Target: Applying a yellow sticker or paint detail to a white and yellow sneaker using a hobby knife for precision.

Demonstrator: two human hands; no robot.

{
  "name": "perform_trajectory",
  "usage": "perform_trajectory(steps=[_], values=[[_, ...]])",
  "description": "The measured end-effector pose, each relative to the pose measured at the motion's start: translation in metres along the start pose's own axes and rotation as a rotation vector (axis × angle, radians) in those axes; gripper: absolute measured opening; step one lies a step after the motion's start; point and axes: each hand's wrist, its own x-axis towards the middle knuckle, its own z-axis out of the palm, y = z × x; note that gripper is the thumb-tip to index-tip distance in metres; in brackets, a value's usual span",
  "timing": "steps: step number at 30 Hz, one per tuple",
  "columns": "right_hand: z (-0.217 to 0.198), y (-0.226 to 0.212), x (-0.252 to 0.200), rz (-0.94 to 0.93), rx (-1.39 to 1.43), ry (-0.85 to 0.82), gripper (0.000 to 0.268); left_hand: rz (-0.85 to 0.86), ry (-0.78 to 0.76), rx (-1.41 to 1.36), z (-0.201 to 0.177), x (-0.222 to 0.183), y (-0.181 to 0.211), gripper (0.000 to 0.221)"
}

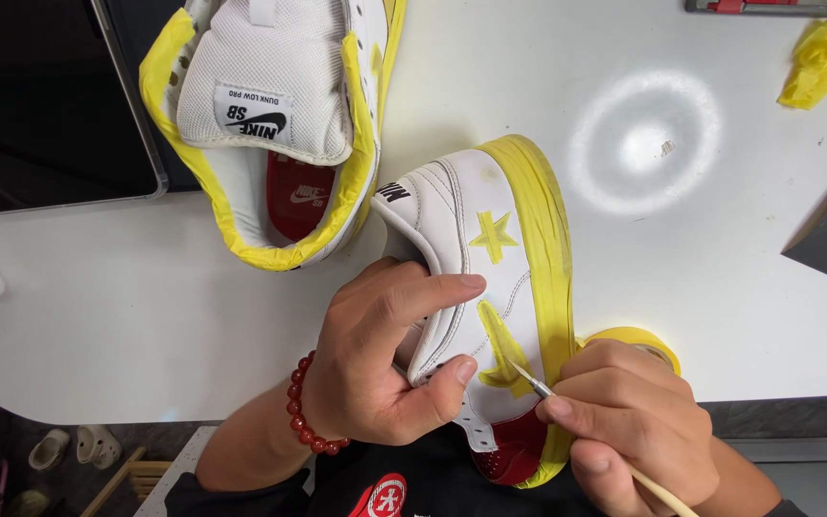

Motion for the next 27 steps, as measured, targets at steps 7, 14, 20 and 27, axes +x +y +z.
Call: perform_trajectory(steps=[7,14,20,27], values=[[0.0,0.003,0.007,0.0,-0.05,-0.031,0.019,-0.02,-0.004,-0.029,0.0,0.0,-0.002,0.051],[0.0,0.001,0.015,0.032,-0.096,-0.079,0.016,-0.026,-0.005,-0.037,-0.001,0.0,-0.003,0.047],[-0.002,0.001,0.009,0.068,-0.077,-0.081,0.013,-0.027,-0.015,-0.03,-0.002,0.001,-0.002,0.044],[0.001,0.001,-0.009,0.188,-0.006,0.074,0.016,0.017,-0.105,0.155,-0.014,0.008,0.005,0.026]])
